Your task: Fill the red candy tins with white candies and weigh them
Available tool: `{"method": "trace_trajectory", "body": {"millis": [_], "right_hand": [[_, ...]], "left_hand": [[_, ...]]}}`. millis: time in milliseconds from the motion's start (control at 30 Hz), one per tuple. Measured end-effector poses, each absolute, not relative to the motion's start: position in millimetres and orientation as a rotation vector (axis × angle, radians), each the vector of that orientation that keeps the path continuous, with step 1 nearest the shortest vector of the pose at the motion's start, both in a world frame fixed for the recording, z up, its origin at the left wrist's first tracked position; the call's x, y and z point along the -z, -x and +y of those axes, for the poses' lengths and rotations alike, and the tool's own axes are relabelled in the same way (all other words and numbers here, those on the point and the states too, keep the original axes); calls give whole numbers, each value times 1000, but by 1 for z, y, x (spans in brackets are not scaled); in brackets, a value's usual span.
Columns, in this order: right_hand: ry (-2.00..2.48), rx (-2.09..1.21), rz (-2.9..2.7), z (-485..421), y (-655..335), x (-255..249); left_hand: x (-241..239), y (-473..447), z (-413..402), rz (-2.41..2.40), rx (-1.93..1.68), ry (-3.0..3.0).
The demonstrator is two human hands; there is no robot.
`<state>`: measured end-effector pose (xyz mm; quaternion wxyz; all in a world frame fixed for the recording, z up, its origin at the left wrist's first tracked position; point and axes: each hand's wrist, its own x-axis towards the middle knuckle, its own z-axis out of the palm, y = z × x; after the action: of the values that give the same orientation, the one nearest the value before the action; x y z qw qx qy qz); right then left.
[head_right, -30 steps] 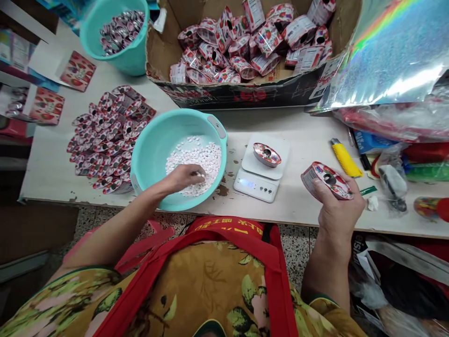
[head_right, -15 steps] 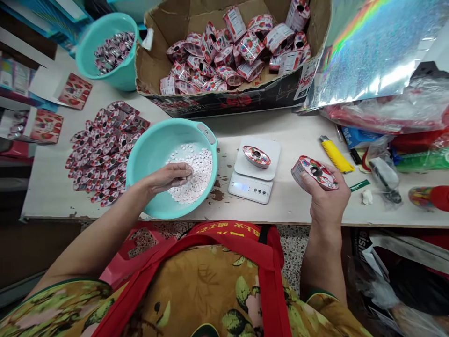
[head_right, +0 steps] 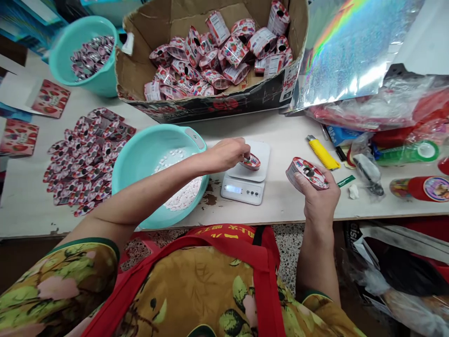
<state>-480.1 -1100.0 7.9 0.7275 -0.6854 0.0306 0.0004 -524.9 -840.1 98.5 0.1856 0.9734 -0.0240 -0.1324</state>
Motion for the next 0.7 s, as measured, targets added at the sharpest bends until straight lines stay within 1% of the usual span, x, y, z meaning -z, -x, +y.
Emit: {"method": "trace_trajectory", "body": {"millis": [133, 300, 367, 533, 600, 700], "right_hand": [[1505, -8, 87, -1105, 478, -2], [1479, -21, 112, -1104, 477, 1], [1491, -22, 110, -1104, 477, 1], [1534, -16, 114, -1104, 476, 4], [1532, -10, 120, -1104, 476, 5], [1537, -8, 127, -1102, 475, 7]], "left_hand": [[-90, 524, -839, -117, 328, -2771], [-89, 521, -839, -55, 239, -2622], [-92, 519, -837, 16, 211, -2445], [-105, 524, -820, 345, 23, -1728], [-108, 530, -811, 491, -41, -1624], [-103, 539, -804, 553, 22, -1708]]}}
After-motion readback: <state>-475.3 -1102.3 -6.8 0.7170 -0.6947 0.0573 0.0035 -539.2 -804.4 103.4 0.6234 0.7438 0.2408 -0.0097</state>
